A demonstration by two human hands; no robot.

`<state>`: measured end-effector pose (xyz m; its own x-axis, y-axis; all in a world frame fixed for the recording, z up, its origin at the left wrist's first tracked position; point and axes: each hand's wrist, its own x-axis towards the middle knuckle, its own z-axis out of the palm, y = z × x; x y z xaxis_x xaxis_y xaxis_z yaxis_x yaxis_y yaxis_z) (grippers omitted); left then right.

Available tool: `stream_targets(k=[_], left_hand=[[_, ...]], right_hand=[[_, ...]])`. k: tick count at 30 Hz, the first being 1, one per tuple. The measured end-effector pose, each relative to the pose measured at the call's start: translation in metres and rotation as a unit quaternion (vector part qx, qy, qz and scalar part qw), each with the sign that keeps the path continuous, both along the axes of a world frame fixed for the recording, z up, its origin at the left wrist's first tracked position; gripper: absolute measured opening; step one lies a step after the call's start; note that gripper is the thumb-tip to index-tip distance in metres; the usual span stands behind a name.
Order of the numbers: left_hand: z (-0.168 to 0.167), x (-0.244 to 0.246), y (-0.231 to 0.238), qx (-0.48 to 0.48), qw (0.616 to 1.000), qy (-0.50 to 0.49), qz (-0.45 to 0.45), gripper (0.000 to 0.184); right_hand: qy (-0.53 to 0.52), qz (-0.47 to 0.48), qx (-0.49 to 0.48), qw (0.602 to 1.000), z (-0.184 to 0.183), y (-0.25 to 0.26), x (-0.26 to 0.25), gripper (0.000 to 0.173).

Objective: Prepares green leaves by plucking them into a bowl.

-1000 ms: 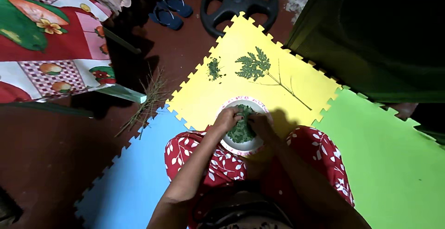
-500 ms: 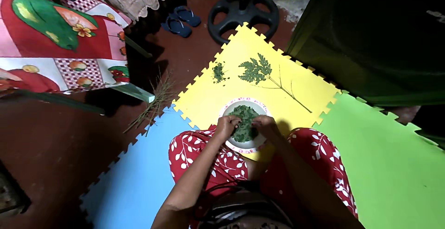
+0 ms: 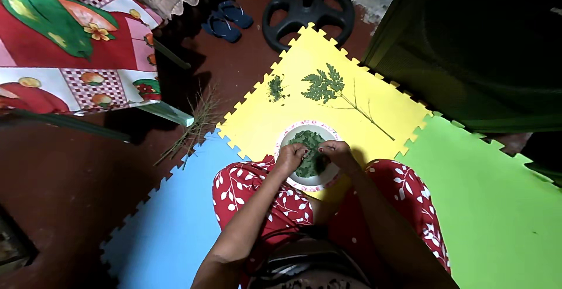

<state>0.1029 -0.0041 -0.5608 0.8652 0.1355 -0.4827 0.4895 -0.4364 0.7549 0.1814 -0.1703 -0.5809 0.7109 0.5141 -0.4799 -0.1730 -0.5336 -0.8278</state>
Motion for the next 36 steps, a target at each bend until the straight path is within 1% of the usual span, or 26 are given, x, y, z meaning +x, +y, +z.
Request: stream_targets(k=[2,4,5,7,10,12,14,16,18,20,22,24,26,27,31,36], left_hand=[[-0.001,0.0,0.002,0.001,1.0,0.005,0.003,0.027],[-0.003,0.001,0.001,0.005,1.0,0.009,-0.01,0.027],[-0.004,0.001,0.0,0.006,1.0,0.013,-0.023,0.028],[-0.006,0.001,-0.003,0.003,0.999,0.023,-0.048,0.03],[-0.002,0.004,-0.003,0.012,0.996,0.045,-0.079,0.03],[0.0,0.008,0.001,0.046,0.994,0.053,-0.086,0.032],[-0.005,0.018,0.003,0.116,0.99,0.048,-0.07,0.036],[-0.02,0.031,0.004,0.178,0.981,0.042,-0.061,0.037],[-0.035,0.045,0.001,0.211,0.973,0.064,-0.073,0.039],[-0.042,0.052,-0.003,0.234,0.963,0.092,-0.098,0.036],[-0.042,0.052,-0.005,0.224,0.963,0.099,-0.109,0.034],[-0.034,0.051,-0.005,0.179,0.974,0.078,-0.115,0.033],[-0.023,0.045,-0.007,0.136,0.982,0.05,-0.12,0.032],[-0.018,0.042,-0.009,0.123,0.984,0.036,-0.122,0.032],[0.004,0.032,-0.012,0.104,0.988,0.007,-0.116,0.03],[0.014,0.025,-0.013,0.097,0.988,0.019,-0.12,0.031]], right_hand=[[-0.041,0.029,0.002,0.999,-0.004,0.0,0.0,0.024],[-0.085,0.064,0.022,0.994,-0.009,0.002,-0.003,0.032],[-0.091,0.062,0.032,0.993,-0.009,0.004,-0.006,0.031],[-0.088,0.039,0.044,0.994,-0.008,0.007,-0.009,0.019],[-0.074,0.035,0.021,0.996,-0.007,0.007,-0.006,0.02],[-0.082,0.028,0.008,0.996,-0.008,0.004,-0.005,0.02],[-0.087,0.033,-0.001,0.996,-0.008,0.004,-0.003,0.021],[-0.091,0.073,-0.009,0.993,-0.01,0.003,-0.002,0.022],[-0.093,0.113,-0.029,0.989,-0.01,0.005,-0.003,0.032],[-0.095,0.108,-0.041,0.989,-0.008,0.007,-0.002,0.035],[-0.118,0.067,-0.042,0.99,-0.009,0.006,-0.002,0.033],[-0.15,0.025,-0.03,0.988,-0.013,0.005,0.0,0.037],[-0.171,0.01,-0.01,0.985,-0.017,0.005,-0.001,0.038],[-0.176,0.01,0.002,0.984,-0.018,0.007,-0.002,0.036],[-0.125,-0.036,0.038,0.991,-0.01,0.011,-0.005,0.019],[-0.073,-0.067,0.073,0.992,-0.001,0.005,-0.005,0.018]])
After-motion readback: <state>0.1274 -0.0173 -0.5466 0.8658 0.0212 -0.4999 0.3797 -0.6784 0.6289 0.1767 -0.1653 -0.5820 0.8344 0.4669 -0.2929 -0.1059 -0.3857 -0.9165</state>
